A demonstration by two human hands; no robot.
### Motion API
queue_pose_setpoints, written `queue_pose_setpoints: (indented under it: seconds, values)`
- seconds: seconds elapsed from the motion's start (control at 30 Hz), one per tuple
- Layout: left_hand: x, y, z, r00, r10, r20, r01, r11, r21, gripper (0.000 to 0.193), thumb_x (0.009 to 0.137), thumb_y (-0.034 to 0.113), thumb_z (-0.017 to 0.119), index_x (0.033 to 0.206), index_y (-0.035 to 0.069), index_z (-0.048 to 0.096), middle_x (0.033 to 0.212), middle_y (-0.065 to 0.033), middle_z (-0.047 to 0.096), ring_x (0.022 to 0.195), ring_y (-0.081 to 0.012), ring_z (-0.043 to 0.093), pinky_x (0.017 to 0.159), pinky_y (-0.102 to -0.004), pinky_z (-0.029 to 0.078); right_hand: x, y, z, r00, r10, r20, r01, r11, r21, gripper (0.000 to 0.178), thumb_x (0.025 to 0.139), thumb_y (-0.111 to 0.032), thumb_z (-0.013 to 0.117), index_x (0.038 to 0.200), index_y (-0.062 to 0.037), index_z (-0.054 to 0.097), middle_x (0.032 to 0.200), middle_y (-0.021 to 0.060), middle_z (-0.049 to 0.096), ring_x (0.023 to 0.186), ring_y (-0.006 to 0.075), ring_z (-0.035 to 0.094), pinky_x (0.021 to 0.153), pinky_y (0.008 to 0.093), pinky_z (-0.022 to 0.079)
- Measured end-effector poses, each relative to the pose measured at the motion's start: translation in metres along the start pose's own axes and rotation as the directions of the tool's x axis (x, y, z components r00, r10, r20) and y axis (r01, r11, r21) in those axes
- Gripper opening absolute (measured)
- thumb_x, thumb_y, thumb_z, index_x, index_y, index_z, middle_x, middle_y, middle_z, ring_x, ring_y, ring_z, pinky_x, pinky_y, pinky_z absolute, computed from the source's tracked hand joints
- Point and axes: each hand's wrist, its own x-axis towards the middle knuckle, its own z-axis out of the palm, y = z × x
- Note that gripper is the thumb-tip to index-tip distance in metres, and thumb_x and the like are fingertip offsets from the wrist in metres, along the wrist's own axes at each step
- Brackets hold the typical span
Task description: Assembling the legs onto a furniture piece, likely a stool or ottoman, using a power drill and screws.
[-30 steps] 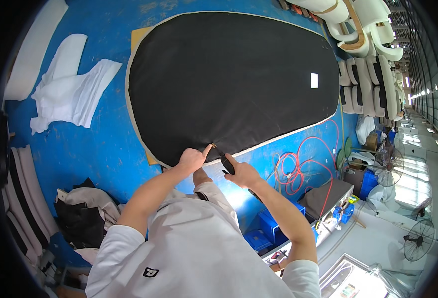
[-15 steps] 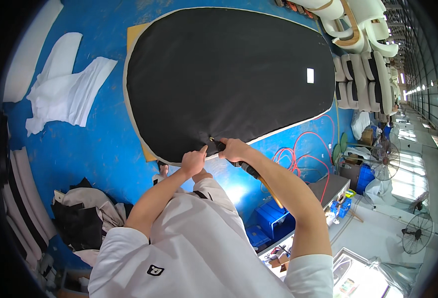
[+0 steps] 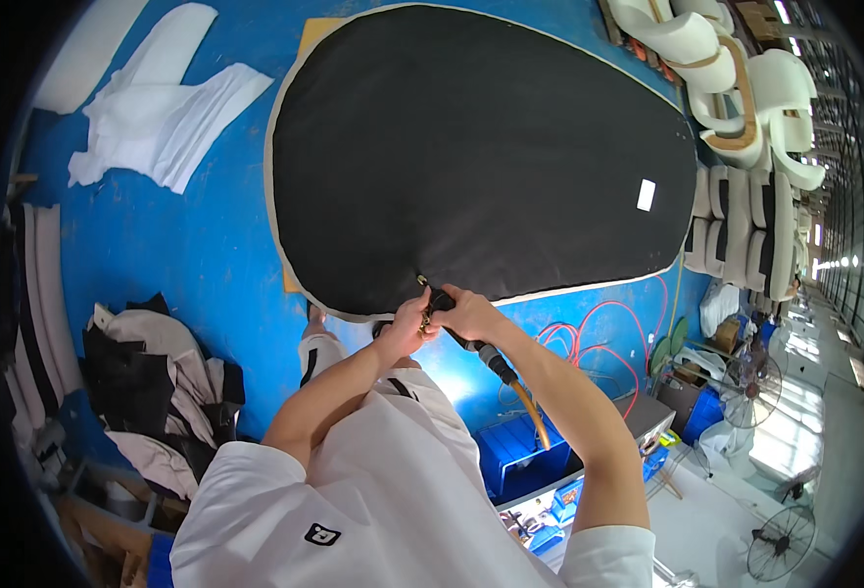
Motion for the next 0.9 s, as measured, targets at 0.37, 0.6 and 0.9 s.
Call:
queue_pose_setpoints:
  seconds: [0.37, 0.6, 0.9]
  values:
    - [0.003, 0.001, -0.02, 0.997, 0.073, 0.001, -0.072, 0.983, 0.168, 0.042, 0.106, 0.047, 0.05, 0.083, 0.012, 0.054, 0.063, 0.0004, 0.049, 0.046, -0.0124, 0.046, 0.041, -0.027, 0.032, -0.027, 0.005, 0.015, 0.993, -0.095, -0.07, 0.091, 0.994, -0.056, 0.079, 0.083, -0.045, 0.074, 0.147, -0.0094, 0.045, 0.102, 0.0252, 0.072, 0.095, 0.039, 0.072, 0.084, 0.0415, 0.055]
    - [-0.015, 0.008, -0.071, 0.678, 0.648, 0.346, -0.216, -0.274, 0.937, 0.045, 0.097, 0.033, 0.063, 0.134, 0.007, 0.06, 0.08, -0.0199, 0.07, 0.073, -0.0331, 0.072, 0.058, -0.043, 0.056, -0.06, 0.104, 0.099, 0.95, -0.119, -0.29, 0.216, 0.919, 0.33, 0.087, 0.083, -0.023, 0.078, 0.158, -0.015, 0.035, 0.106, 0.0168, 0.073, 0.094, 0.0267, 0.071, 0.086, 0.0358, 0.054]
    - [-0.027, 0.024, -0.025, 0.829, 0.468, 0.305, 0.294, -0.83, 0.474, 0.058, 0.095, 0.019, 0.06, 0.151, 0.008, 0.047, 0.073, -0.0073, 0.064, 0.059, -0.024, 0.067, 0.052, -0.0387, 0.055, -0.075, 0.156, 0.134, 0.962, -0.086, -0.261, 0.232, 0.762, 0.605, 0.093, 0.079, -0.01, 0.078, 0.16, -0.0142, 0.032, 0.1, 0.0083, 0.069, 0.085, 0.0154, 0.061, 0.083, 0.0289, 0.05]
